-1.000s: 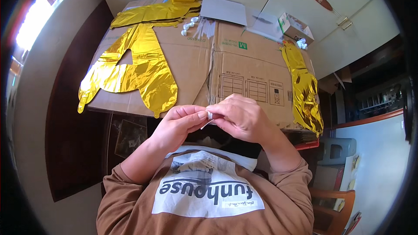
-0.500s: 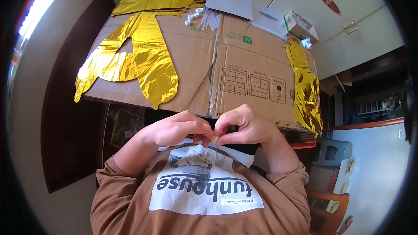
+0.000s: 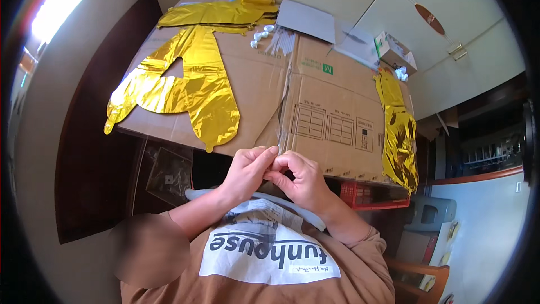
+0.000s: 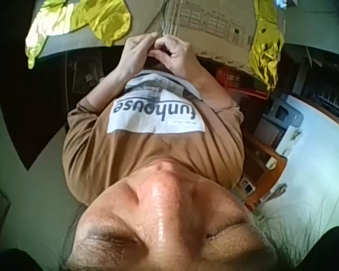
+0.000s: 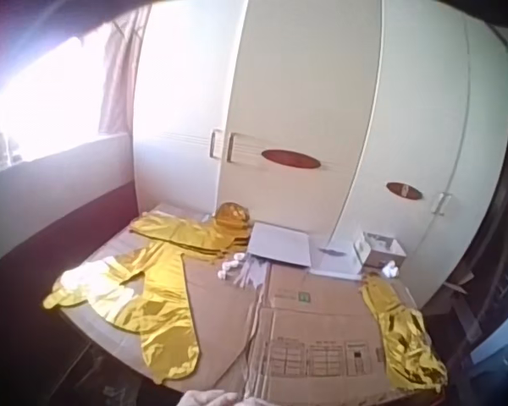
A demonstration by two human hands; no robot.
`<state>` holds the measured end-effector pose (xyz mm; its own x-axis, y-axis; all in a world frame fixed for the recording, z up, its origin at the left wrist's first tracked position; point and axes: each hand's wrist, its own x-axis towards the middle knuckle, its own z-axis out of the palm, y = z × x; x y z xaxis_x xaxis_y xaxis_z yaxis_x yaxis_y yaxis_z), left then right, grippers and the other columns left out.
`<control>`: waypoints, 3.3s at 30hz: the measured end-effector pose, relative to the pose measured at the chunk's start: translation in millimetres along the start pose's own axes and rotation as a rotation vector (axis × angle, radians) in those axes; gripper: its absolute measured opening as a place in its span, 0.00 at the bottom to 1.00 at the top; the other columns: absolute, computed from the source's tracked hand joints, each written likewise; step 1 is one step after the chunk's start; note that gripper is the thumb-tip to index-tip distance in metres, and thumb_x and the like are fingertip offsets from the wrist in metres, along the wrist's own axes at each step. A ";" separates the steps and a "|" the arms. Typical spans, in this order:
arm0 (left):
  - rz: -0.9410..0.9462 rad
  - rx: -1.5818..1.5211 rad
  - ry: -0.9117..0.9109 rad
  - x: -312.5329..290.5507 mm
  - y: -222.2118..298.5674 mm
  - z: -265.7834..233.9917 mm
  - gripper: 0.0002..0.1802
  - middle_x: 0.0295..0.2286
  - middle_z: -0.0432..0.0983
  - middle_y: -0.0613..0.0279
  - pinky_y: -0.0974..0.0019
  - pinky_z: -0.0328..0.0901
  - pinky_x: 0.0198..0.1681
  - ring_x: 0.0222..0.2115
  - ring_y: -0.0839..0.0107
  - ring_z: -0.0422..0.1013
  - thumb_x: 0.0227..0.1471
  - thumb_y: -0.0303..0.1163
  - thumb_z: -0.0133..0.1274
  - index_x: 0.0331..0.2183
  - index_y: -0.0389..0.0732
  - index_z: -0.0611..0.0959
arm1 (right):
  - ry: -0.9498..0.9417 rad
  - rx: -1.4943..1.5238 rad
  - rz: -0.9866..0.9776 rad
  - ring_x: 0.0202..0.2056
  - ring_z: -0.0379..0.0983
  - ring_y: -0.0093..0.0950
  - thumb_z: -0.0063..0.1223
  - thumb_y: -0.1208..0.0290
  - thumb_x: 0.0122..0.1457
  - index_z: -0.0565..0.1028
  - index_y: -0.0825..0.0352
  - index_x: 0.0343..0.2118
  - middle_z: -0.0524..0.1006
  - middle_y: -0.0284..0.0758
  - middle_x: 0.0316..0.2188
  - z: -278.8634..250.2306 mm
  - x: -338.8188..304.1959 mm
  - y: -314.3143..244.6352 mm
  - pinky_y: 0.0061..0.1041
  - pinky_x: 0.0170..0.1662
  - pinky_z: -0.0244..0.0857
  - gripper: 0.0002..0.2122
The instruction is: Tying strings to gold foil balloons on top of cardboard boxes for packaging.
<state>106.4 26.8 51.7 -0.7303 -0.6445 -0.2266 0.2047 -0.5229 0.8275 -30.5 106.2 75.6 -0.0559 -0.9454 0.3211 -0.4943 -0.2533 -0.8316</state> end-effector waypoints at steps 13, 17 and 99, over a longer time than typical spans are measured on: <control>-0.182 -0.174 -0.091 28.5 25.7 -28.3 0.13 0.27 0.78 0.60 0.71 0.69 0.32 0.27 0.73 0.74 0.57 0.35 0.53 0.29 0.33 0.81 | -0.126 0.087 0.009 0.26 0.70 0.21 0.61 0.78 0.50 0.72 0.68 0.30 0.74 0.31 0.26 -22.4 49.1 2.9 0.21 0.28 0.66 0.08; -0.233 -0.285 -0.182 30.8 39.0 -35.8 0.12 0.27 0.78 0.58 0.68 0.69 0.32 0.27 0.72 0.74 0.56 0.33 0.54 0.29 0.34 0.81 | -0.191 0.457 0.288 0.27 0.69 0.15 0.59 0.78 0.54 0.73 0.68 0.31 0.74 0.27 0.26 -23.6 59.4 14.2 0.17 0.30 0.66 0.05; 0.026 1.319 -0.259 -42.5 -94.4 -168.8 0.11 0.27 0.77 0.48 0.57 0.68 0.36 0.31 0.52 0.74 0.45 0.34 0.56 0.29 0.37 0.85 | -0.483 -0.021 0.276 0.31 0.75 0.36 0.56 0.64 0.46 0.80 0.67 0.27 0.78 0.42 0.27 136.1 -63.0 155.6 0.31 0.37 0.68 0.11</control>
<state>228.1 9.4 -103.5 -0.8669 -0.4463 -0.2220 -0.4491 0.5060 0.7364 14.2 98.4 -135.7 0.2157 -0.9640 -0.1556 -0.5349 0.0167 -0.8448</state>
